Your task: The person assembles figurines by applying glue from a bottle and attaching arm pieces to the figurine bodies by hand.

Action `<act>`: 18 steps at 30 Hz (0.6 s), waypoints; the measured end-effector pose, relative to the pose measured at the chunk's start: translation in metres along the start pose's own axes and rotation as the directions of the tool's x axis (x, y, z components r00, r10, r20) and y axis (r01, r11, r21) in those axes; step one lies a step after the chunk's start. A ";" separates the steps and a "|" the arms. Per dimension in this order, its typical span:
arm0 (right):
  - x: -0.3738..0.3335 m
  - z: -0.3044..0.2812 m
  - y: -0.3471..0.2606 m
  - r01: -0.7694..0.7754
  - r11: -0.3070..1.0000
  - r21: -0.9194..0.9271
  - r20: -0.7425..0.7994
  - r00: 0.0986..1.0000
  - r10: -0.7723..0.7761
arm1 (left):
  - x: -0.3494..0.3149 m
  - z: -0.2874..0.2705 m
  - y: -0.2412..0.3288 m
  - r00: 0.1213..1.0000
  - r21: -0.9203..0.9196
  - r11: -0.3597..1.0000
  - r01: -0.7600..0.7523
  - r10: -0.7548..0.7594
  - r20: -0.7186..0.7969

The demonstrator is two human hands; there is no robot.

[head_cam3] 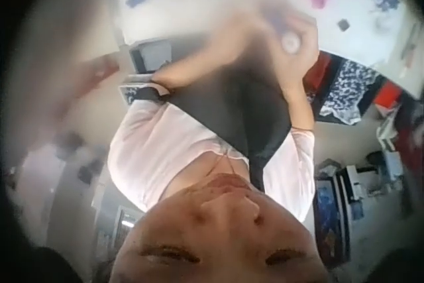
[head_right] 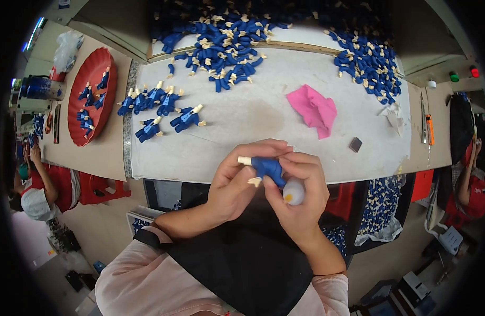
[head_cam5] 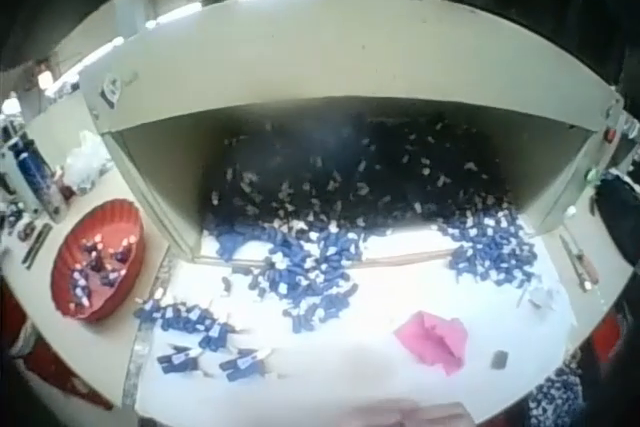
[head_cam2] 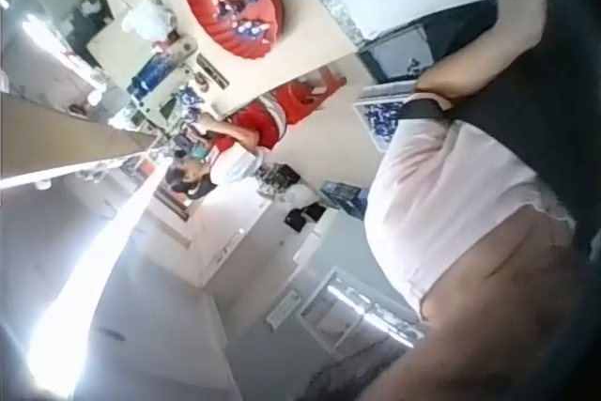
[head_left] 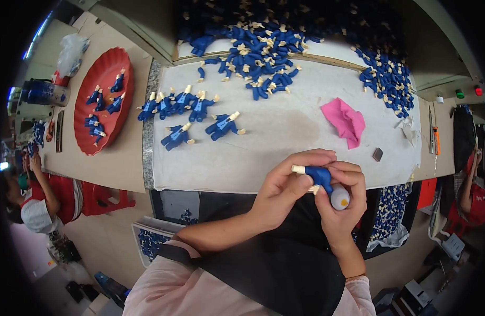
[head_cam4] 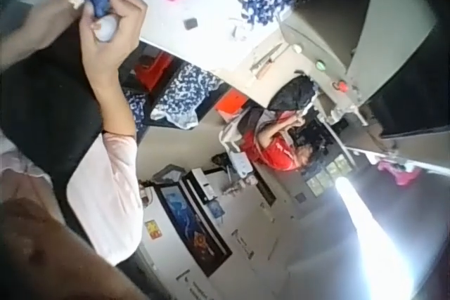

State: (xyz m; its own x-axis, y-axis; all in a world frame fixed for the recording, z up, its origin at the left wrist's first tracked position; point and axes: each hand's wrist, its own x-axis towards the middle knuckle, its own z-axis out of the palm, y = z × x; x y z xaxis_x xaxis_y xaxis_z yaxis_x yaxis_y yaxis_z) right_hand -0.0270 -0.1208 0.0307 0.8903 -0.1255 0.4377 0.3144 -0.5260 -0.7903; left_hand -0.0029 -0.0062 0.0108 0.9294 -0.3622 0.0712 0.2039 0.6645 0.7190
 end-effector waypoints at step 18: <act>-0.008 -0.019 0.020 -0.206 0.954 0.217 -0.056 0.973 0.223 | 0.043 -0.079 0.108 0.983 0.895 -0.409 -0.180 -0.035 0.182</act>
State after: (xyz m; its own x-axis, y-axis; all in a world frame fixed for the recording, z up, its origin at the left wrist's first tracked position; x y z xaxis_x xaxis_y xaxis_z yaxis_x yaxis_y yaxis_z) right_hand -0.0338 -0.1468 0.0196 0.9182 -0.2864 0.2737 0.1880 -0.2931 -0.9374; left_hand 0.0835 0.1014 0.0365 0.8503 -0.4980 0.1704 -0.5259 -0.7914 0.3117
